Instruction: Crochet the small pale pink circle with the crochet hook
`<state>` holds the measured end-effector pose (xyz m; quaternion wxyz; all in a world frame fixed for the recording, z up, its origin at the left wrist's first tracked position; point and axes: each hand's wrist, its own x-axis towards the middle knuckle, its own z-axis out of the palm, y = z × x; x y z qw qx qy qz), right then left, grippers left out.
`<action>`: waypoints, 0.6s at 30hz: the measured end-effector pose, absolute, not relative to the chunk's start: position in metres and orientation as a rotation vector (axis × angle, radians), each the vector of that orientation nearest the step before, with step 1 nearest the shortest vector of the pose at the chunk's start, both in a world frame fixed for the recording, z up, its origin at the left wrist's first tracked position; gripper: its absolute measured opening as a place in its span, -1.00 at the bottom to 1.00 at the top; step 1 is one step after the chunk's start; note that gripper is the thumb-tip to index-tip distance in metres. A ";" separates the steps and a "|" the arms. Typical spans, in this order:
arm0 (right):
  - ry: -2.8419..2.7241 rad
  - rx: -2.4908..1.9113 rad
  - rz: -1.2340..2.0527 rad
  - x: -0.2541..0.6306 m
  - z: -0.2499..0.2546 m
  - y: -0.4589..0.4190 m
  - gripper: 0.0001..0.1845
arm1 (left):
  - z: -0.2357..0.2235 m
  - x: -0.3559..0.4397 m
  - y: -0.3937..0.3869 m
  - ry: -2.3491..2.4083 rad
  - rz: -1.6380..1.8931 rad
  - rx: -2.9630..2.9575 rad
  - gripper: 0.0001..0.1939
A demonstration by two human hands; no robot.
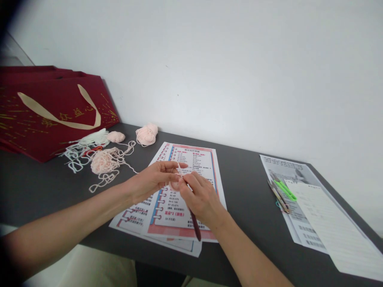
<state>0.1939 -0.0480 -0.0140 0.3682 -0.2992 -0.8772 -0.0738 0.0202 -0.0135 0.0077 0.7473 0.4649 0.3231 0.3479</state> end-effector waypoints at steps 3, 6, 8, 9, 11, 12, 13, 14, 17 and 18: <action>-2.204 -0.891 -0.286 0.183 -0.013 -0.053 -0.81 | 0.007 0.022 -0.015 0.757 0.840 1.117 -0.61; -2.183 -0.906 -0.238 0.178 -0.014 -0.057 -0.80 | 0.007 0.022 -0.014 0.869 0.961 1.384 -0.61; -2.142 -0.873 -0.143 0.178 -0.014 -0.060 -0.78 | 0.008 0.020 -0.013 0.930 1.011 1.549 -0.63; -2.101 -0.867 -0.082 0.179 -0.014 -0.061 -0.78 | 0.009 0.020 -0.012 0.954 1.027 1.611 -0.64; -1.972 -0.905 0.062 0.180 -0.013 -0.062 -0.80 | 0.011 0.018 -0.013 0.996 1.051 1.698 -0.68; -1.882 -0.951 0.155 0.181 -0.013 -0.062 -0.83 | 0.013 0.018 -0.014 1.018 1.060 1.731 -0.73; -1.776 -1.004 0.269 0.180 -0.012 -0.062 -0.86 | 0.014 0.018 -0.014 1.037 1.068 1.755 -0.78; -1.662 -1.045 0.403 0.180 -0.011 -0.061 -0.89 | 0.015 0.017 -0.015 1.050 1.072 1.774 -0.84; -1.354 -1.024 0.820 0.178 -0.009 -0.058 -0.84 | 0.017 0.017 -0.016 1.052 1.065 1.817 -0.94; -1.299 -0.993 0.904 0.178 -0.008 -0.057 -0.82 | 0.017 0.016 -0.016 1.046 1.063 1.824 -0.92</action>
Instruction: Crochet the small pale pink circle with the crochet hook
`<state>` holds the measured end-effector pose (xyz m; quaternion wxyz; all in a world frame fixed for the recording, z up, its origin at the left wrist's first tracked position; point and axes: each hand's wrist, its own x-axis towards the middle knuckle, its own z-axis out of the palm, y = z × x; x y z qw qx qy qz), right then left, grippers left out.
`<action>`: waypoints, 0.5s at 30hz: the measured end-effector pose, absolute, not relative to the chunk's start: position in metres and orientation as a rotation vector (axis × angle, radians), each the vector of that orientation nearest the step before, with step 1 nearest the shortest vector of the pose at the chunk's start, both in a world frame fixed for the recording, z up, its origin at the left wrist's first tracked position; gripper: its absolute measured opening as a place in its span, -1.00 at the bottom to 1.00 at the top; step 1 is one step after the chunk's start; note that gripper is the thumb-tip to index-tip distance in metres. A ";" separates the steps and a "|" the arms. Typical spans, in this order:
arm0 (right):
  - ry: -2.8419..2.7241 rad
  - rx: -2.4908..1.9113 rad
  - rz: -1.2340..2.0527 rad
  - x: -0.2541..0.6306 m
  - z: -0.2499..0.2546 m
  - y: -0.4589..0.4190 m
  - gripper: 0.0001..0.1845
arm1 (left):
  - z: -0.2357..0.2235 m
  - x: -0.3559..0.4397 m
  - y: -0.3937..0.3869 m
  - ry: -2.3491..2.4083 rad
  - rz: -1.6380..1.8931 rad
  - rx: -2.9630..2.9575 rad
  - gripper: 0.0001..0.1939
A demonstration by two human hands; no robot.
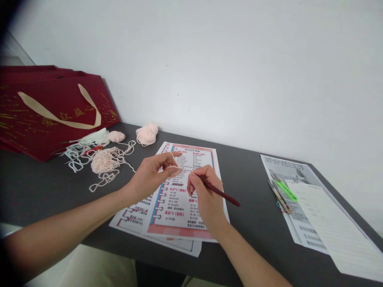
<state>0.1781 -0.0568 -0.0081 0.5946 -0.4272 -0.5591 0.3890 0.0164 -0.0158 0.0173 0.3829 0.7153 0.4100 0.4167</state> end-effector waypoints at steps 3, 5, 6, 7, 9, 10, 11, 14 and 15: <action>-1.362 -1.019 0.844 0.181 -0.007 -0.057 -0.84 | 0.016 0.015 -0.015 1.014 1.067 1.820 -0.91; -1.557 -1.065 0.606 0.184 -0.006 -0.059 -0.88 | 0.015 0.015 -0.014 0.987 1.078 1.808 -0.91; -1.656 -1.057 0.481 0.186 -0.006 -0.061 -0.89 | 0.016 0.014 -0.014 0.977 1.082 1.805 -0.90; -1.738 -1.026 0.377 0.187 -0.005 -0.062 -0.88 | 0.016 0.014 -0.014 0.970 1.087 1.805 -0.90; -1.827 -0.941 0.270 0.189 -0.004 -0.064 -0.83 | 0.017 0.013 -0.013 0.967 1.090 1.811 -0.89; -1.827 -0.930 0.275 0.190 -0.004 -0.063 -0.82 | 0.018 0.013 -0.012 0.971 1.089 1.812 -0.89; -1.796 -0.941 0.315 0.191 -0.003 -0.063 -0.82 | 0.018 0.013 -0.011 0.977 1.086 1.808 -0.90; -1.549 -0.964 0.683 0.191 0.000 -0.057 -0.86 | 0.016 0.013 -0.008 0.933 1.059 1.704 -0.94; -1.437 -0.932 0.857 0.190 0.001 -0.054 -0.86 | 0.016 0.013 -0.008 0.887 1.044 1.633 -0.85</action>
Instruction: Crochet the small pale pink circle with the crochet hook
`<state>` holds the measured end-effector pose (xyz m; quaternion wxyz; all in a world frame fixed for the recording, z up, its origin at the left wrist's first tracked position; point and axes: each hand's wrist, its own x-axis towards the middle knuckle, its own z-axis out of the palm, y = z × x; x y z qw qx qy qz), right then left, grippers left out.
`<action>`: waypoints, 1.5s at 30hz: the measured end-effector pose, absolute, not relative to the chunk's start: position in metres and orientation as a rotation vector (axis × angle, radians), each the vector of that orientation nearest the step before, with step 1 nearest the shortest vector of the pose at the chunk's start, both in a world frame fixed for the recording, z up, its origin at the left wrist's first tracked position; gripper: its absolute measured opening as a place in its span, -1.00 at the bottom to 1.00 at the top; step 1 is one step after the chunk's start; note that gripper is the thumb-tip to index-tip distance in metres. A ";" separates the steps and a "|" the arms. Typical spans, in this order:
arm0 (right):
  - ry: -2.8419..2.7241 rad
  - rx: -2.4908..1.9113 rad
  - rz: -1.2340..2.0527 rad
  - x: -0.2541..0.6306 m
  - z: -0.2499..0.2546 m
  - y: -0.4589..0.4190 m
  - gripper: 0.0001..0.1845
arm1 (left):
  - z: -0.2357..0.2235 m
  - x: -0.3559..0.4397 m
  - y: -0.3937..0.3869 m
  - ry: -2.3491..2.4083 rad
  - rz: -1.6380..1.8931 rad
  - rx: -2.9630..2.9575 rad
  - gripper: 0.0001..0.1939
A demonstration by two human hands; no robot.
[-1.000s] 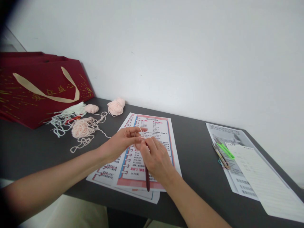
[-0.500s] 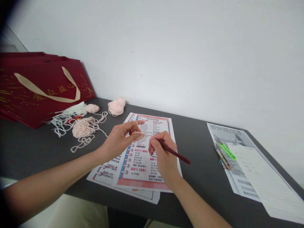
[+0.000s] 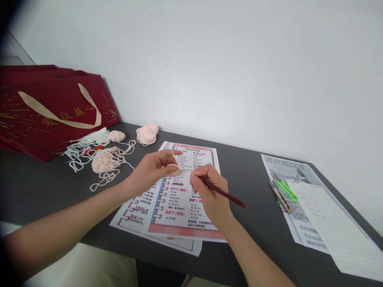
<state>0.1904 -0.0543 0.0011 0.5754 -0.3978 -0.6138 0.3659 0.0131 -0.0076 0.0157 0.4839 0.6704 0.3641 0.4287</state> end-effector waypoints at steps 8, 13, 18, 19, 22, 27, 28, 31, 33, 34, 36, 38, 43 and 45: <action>-1.138 -0.750 1.305 0.176 -0.005 -0.049 -0.89 | 0.010 0.021 -0.015 0.656 0.933 1.154 -0.58; -1.737 -0.938 0.442 0.179 -0.017 -0.057 -0.85 | 0.007 0.024 -0.021 0.673 0.910 1.058 -0.52; -1.957 -0.823 0.028 0.185 -0.019 -0.058 -0.72 | 0.010 0.023 -0.020 0.586 0.806 0.882 -0.62; -1.923 -0.819 0.098 0.186 -0.019 -0.057 -0.74 | 0.010 0.022 -0.018 0.568 0.780 0.852 -0.63; -1.688 -0.861 0.558 0.187 -0.014 -0.053 -0.86 | 0.012 0.019 -0.013 0.588 0.775 0.821 -0.62; -1.337 -0.765 1.020 0.189 -0.007 -0.047 -0.91 | 0.015 0.013 -0.004 0.630 0.832 0.840 -0.64; -1.320 -0.751 1.034 0.189 -0.006 -0.047 -0.91 | 0.016 0.012 -0.002 0.625 0.831 0.839 -0.65; -1.309 -0.743 1.063 0.192 -0.004 -0.046 -0.90 | 0.018 0.008 0.000 0.616 0.797 0.853 -0.66; -1.302 -0.751 1.089 0.193 -0.002 -0.046 -0.90 | 0.020 0.006 0.001 0.605 0.765 0.870 -0.65; -1.297 -0.752 1.103 0.194 -0.001 -0.046 -0.91 | 0.020 0.005 0.001 0.598 0.750 0.875 -0.65; -1.288 -0.747 1.128 0.195 0.000 -0.046 -0.91 | 0.022 0.003 0.002 0.589 0.720 0.876 -0.64; -1.295 -0.739 1.145 0.197 0.001 -0.046 -0.91 | 0.023 0.001 0.004 0.589 0.689 0.866 -0.65; -1.397 -0.748 1.089 0.203 0.000 -0.045 -0.87 | 0.024 -0.004 0.009 0.580 0.593 0.853 -0.65; -1.437 -0.740 1.078 0.206 -0.001 -0.045 -0.86 | 0.025 -0.007 0.011 0.569 0.549 0.855 -0.65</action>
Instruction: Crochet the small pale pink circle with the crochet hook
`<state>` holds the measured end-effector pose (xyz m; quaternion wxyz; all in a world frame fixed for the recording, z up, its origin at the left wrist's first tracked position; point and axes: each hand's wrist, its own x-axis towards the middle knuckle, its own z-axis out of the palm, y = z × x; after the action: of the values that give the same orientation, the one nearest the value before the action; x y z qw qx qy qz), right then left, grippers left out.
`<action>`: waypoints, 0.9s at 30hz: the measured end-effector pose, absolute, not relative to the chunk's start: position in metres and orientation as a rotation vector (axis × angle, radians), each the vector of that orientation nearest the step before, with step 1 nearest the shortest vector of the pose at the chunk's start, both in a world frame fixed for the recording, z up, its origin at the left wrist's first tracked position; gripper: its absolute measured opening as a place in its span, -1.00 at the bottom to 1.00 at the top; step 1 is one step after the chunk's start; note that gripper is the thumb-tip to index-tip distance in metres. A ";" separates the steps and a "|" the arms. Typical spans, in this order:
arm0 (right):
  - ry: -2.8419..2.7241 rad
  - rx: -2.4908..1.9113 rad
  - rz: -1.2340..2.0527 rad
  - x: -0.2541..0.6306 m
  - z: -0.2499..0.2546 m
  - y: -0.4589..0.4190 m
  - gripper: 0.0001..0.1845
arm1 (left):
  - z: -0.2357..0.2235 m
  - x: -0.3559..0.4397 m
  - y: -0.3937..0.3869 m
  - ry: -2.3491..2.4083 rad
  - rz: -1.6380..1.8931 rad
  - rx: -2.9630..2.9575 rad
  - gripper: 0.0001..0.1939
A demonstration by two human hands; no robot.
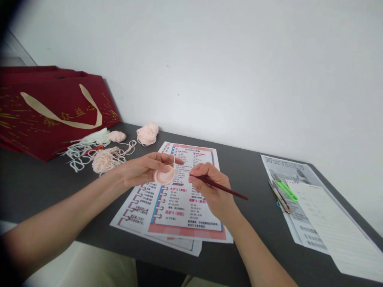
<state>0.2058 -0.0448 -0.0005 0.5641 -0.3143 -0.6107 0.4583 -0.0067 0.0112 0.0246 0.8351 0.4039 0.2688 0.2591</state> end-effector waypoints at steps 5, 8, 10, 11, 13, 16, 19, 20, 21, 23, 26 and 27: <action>-1.417 -0.699 1.201 0.208 0.004 -0.045 -0.87 | 0.025 -0.012 0.014 0.552 0.475 0.859 -0.66; -1.328 -0.683 1.307 0.206 0.009 -0.046 -0.88 | 0.026 -0.011 0.013 0.549 0.454 0.888 -0.68; -1.233 -0.647 1.407 0.203 0.012 -0.046 -0.89 | 0.026 -0.007 0.010 0.573 0.506 0.965 -0.70; -1.178 -0.630 1.461 0.201 0.013 -0.046 -0.90 | 0.025 -0.004 0.008 0.594 0.562 1.027 -0.71; -1.078 -0.616 1.541 0.198 0.013 -0.046 -0.89 | 0.023 0.002 0.003 0.650 0.726 1.182 -0.74; -1.006 -0.644 1.532 0.191 0.009 -0.047 -0.90 | 0.018 0.012 -0.005 0.733 0.929 1.327 -0.70; -1.013 -0.701 1.414 0.185 0.006 -0.049 -0.91 | 0.013 0.016 -0.009 0.731 0.960 1.332 -0.65; -1.021 -0.716 1.378 0.184 0.006 -0.049 -0.91 | 0.012 0.017 -0.010 0.723 0.952 1.317 -0.64; -1.029 -0.728 1.353 0.184 0.006 -0.049 -0.91 | 0.012 0.017 -0.010 0.718 0.945 1.301 -0.63; -1.050 -0.730 1.340 0.185 0.006 -0.049 -0.90 | 0.012 0.017 -0.010 0.712 0.932 1.271 -0.63; -1.081 -0.709 1.330 0.189 0.007 -0.048 -0.89 | 0.012 0.017 -0.010 0.712 0.928 1.237 -0.63; -1.094 -0.707 1.314 0.190 0.007 -0.048 -0.89 | 0.012 0.017 -0.010 0.716 0.932 1.225 -0.63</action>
<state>0.1901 -0.0482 0.0067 0.6016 -0.3050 -0.4724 0.5673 0.0170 -0.0103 0.0123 0.6609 0.5417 0.3165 0.4118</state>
